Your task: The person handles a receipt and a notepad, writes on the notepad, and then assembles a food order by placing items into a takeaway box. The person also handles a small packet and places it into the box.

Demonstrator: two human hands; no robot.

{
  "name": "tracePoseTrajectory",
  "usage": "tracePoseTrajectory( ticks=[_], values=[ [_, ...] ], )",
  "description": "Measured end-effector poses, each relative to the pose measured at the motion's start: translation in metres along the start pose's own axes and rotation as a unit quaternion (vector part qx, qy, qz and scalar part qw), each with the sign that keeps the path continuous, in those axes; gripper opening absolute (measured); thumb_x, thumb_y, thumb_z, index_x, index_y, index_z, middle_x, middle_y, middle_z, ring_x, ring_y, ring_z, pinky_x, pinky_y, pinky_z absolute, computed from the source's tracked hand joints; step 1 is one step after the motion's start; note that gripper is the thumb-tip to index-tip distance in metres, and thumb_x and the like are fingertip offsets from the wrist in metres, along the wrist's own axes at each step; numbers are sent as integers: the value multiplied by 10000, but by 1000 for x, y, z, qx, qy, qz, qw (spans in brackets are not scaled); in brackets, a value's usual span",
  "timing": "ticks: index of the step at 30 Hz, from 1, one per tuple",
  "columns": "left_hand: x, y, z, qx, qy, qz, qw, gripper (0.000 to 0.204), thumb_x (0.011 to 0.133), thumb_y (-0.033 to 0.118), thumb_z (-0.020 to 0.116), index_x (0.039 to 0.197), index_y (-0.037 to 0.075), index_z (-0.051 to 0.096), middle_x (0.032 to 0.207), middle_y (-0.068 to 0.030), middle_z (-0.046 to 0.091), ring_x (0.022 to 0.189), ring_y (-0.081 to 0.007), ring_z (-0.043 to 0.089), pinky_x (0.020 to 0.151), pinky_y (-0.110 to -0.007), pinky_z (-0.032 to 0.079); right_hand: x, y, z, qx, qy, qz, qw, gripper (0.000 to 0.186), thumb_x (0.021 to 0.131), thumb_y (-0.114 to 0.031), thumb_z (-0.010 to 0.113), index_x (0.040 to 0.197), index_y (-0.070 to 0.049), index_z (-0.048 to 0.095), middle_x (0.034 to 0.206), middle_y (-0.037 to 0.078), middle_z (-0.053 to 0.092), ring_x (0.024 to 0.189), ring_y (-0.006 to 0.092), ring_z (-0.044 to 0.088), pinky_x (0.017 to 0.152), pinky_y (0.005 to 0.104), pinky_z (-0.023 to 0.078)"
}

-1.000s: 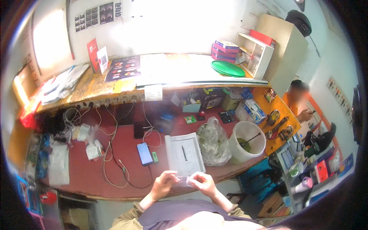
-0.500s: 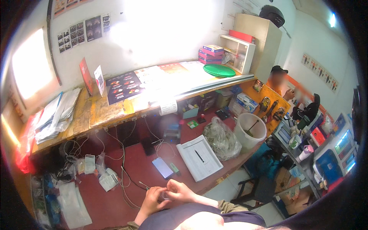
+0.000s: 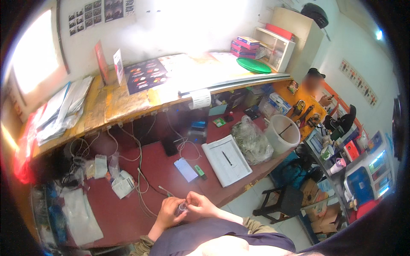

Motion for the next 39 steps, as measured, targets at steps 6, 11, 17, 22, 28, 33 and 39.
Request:
tracePoseTrajectory(
  ticks=[6,11,17,22,28,33,39],
  values=[
    [-15,0,-11,-22,11,-59,998,471,720,192,788,1146,68,628,1023,-120,643,972,-301,612,870,-413,449,6,-12,8,21,-4,-38,999,124,887,-76,602,912,-48,483,795,2,510,811,76,514,732,263,443],
    [-29,-2,-17,-43,62,-80,994,469,728,203,793,1152,81,636,1039,-119,648,971,-313,611,851,-412,466,13,-21,18,113,-3,-46,993,181,896,-49,648,894,-82,470,781,-55,483,712,17,460,601,210,387],
    [-54,3,-13,52,37,-113,992,586,736,288,775,1219,54,540,1147,-119,597,1093,-322,560,949,-441,399,11,-19,34,161,-133,115,971,169,944,-127,644,935,-102,477,790,-41,569,641,17,506,533,192,397],
    [-99,1,-6,30,78,-255,963,472,738,207,743,1141,55,550,1081,-148,618,1046,-358,581,898,-435,445,35,-2,60,119,-196,97,969,138,967,-147,620,1026,-67,524,812,-27,568,682,46,533,609,215,449],
    [-176,-13,4,-13,211,-425,880,390,825,164,717,1143,56,518,1063,-126,618,1010,-287,606,866,-399,471,79,14,90,26,-255,67,964,115,966,-143,585,1014,-43,560,846,2,589,759,78,562,679,250,466],
    [-228,-40,19,-106,400,-467,782,378,903,146,662,1194,57,438,1040,-106,586,943,-239,590,822,-365,482,103,19,135,-76,-312,-87,943,135,934,-105,600,1046,-39,563,812,41,603,722,149,591,665,293,477],
    [-235,-99,-11,42,431,-444,784,374,910,176,663,1166,6,450,1038,-156,560,975,-272,566,861,-388,455,142,43,213,-414,-372,-120,822,308,877,-137,570,1178,-76,605,1285,157,544,1260,371,478,1015,508,406]
  ],
)
Point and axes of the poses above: each hand's wrist, its own x-axis towards the middle knuckle, its own z-axis out of the palm, y = z × x, the point moved 1 cm from there along x, towards the middle knuckle
